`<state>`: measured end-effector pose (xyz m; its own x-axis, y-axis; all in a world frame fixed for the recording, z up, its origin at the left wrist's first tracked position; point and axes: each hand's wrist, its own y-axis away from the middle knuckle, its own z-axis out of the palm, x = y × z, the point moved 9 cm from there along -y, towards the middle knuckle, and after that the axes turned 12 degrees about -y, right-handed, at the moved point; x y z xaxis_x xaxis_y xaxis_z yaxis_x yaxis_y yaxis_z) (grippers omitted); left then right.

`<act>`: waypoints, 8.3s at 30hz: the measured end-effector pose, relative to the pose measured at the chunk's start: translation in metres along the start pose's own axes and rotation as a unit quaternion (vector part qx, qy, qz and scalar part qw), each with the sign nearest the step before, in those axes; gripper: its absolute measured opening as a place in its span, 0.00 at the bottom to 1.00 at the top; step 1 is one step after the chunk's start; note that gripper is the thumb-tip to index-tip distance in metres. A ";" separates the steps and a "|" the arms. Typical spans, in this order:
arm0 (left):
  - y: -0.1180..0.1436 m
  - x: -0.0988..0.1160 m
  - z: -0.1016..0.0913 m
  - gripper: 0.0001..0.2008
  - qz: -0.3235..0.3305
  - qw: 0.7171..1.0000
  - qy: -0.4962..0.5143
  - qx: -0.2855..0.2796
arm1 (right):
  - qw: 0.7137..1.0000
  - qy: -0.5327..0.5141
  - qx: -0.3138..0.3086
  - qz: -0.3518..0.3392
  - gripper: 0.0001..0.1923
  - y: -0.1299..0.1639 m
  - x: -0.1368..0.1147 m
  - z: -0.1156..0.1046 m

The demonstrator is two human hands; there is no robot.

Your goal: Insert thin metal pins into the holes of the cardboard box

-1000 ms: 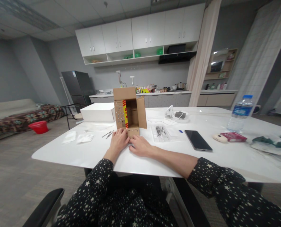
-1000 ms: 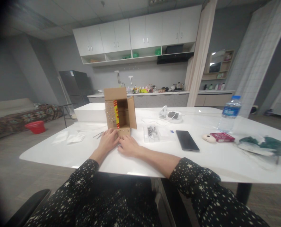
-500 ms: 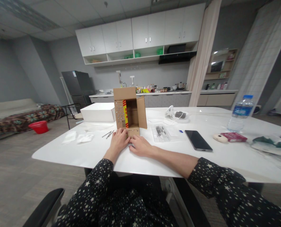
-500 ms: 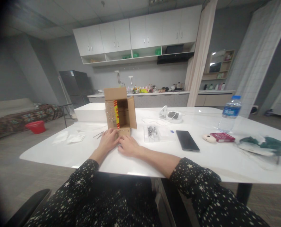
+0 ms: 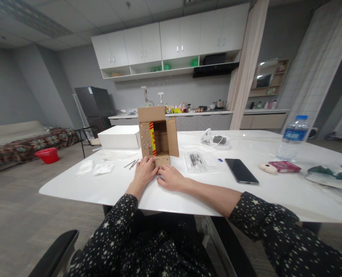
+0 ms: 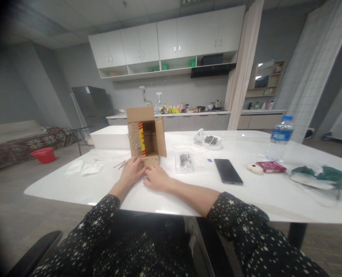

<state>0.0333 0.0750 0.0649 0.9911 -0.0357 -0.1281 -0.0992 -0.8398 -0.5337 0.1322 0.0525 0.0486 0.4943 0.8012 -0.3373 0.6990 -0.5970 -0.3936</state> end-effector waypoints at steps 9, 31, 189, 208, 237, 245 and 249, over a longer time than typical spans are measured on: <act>0.000 -0.004 0.001 0.10 -0.019 1.000 0.023 -0.002 | 1.000 0.007 0.003 0.001 0.14 -0.001 0.001 0.000; 0.001 -0.010 -0.006 0.10 -0.046 0.999 0.002 0.015 | 1.000 0.023 -0.007 0.008 0.14 0.000 0.000 -0.001; -0.005 0.008 0.023 0.11 0.045 0.977 0.209 -0.028 | 1.000 0.024 0.003 0.007 0.13 0.000 0.002 0.001; 0.007 0.008 0.018 0.15 0.039 0.971 0.225 -0.067 | 1.000 0.018 -0.013 0.013 0.14 0.000 0.002 0.001; 0.014 -0.008 0.010 0.08 -0.064 0.993 0.044 -0.091 | 1.000 0.021 -0.008 -0.001 0.13 0.000 -0.001 0.000; 0.014 -0.008 0.016 0.09 -0.057 0.992 0.047 -0.099 | 1.000 0.023 -0.004 -0.001 0.14 0.000 0.001 0.002; 0.015 -0.008 0.024 0.11 -0.051 0.992 0.046 -0.109 | 1.000 0.023 -0.005 0.000 0.13 0.000 0.001 0.002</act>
<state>0.0221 0.0753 0.0381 0.9999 0.0138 -0.0010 0.0126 -0.9382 -0.3457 0.1317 0.0532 0.0468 0.5178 0.8022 -0.2972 0.7038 -0.5969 -0.3852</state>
